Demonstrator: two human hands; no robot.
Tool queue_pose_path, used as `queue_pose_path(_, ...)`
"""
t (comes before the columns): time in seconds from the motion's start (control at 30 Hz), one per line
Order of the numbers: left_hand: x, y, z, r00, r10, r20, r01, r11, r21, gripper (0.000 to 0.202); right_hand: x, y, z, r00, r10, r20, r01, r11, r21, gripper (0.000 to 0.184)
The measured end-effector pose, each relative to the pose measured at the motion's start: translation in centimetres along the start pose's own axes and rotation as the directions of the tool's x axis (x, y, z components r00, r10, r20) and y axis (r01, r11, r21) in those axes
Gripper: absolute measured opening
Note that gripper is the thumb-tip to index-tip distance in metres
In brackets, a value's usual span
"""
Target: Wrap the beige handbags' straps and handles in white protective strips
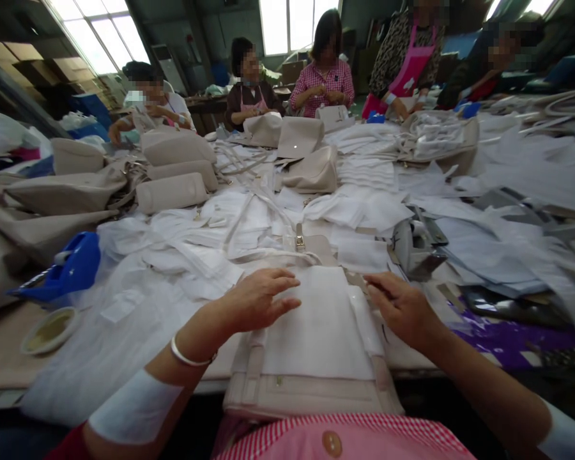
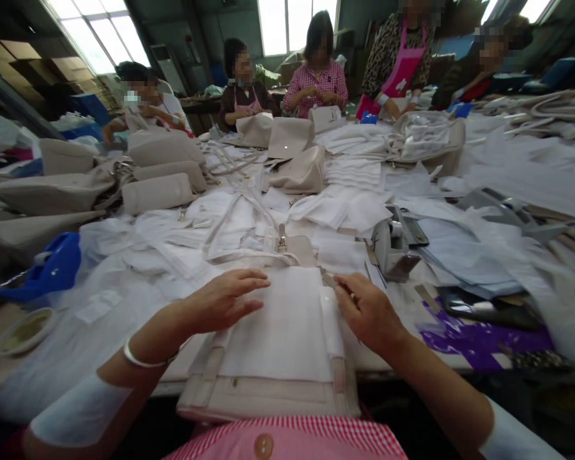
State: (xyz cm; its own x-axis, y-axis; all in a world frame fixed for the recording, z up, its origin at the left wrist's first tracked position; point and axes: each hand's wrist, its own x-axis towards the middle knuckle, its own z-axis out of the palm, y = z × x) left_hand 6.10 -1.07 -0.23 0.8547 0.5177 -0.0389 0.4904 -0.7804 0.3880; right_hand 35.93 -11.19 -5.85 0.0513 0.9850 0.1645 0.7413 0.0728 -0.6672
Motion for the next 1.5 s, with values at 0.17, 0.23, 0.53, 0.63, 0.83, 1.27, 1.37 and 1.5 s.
queue_pose_path(0.17, 0.4, -0.4, 1.3, 0.980, -0.008, 0.197, 0.014, 1.000, -0.028, 0.040, -0.2, -2.4, 1.8, 0.937, -0.229, 0.265, 0.186, 0.966, 0.180, 0.032)
queue_pose_path(0.23, 0.0, -0.9, 1.2, 0.995, -0.025, 0.098, 0.035, 0.994, -0.101, 0.040, -0.1, -1.6, 1.6, 0.979, -0.153, 0.132, 0.117, 0.961, 0.249, 0.031)
queue_pose_path(0.53, -3.3, -5.6, -1.7, 0.791, -0.322, -0.520, 0.319, 0.943, -0.099, 0.034, -1.8, -0.9, -0.3, 0.966, 0.252, 0.063, -0.260, 0.944, 0.204, 0.043)
queue_pose_path(0.63, -3.0, -7.8, -1.6, 0.813, -0.372, -0.449, 0.473, 0.871, 0.135, 0.054, -2.1, -2.4, 1.0, 0.998, 0.048, 0.029, -0.050, 0.995, 0.084, 0.036)
queue_pose_path(0.83, -2.3, -10.2, -2.5, 0.849, -0.491, -0.193, 0.527, 0.775, 0.349, 0.029, -1.4, -1.9, 1.3, 0.995, -0.077, -0.066, 0.076, 0.997, -0.011, 0.032)
queue_pose_path(1.27, 5.3, 8.4, -11.9, 0.995, 0.048, -0.089, -0.079, 0.919, -0.386, 0.080, 2.5, -11.9, 1.7, 0.960, -0.157, 0.231, -0.060, 0.691, 0.720, 0.054)
queue_pose_path(1.37, 6.3, 8.6, -11.4, 0.975, 0.014, -0.220, -0.157, 0.744, -0.649, 0.075, 3.5, -14.0, 0.1, 0.960, -0.126, 0.250, -0.162, 0.481, 0.862, 0.039)
queue_pose_path(1.5, 4.4, 6.6, -10.2, 0.948, -0.146, -0.284, -0.154, 0.570, -0.807, 0.056, 6.5, -14.9, -3.5, 0.988, 0.077, 0.135, -0.152, 0.320, 0.935, 0.027)
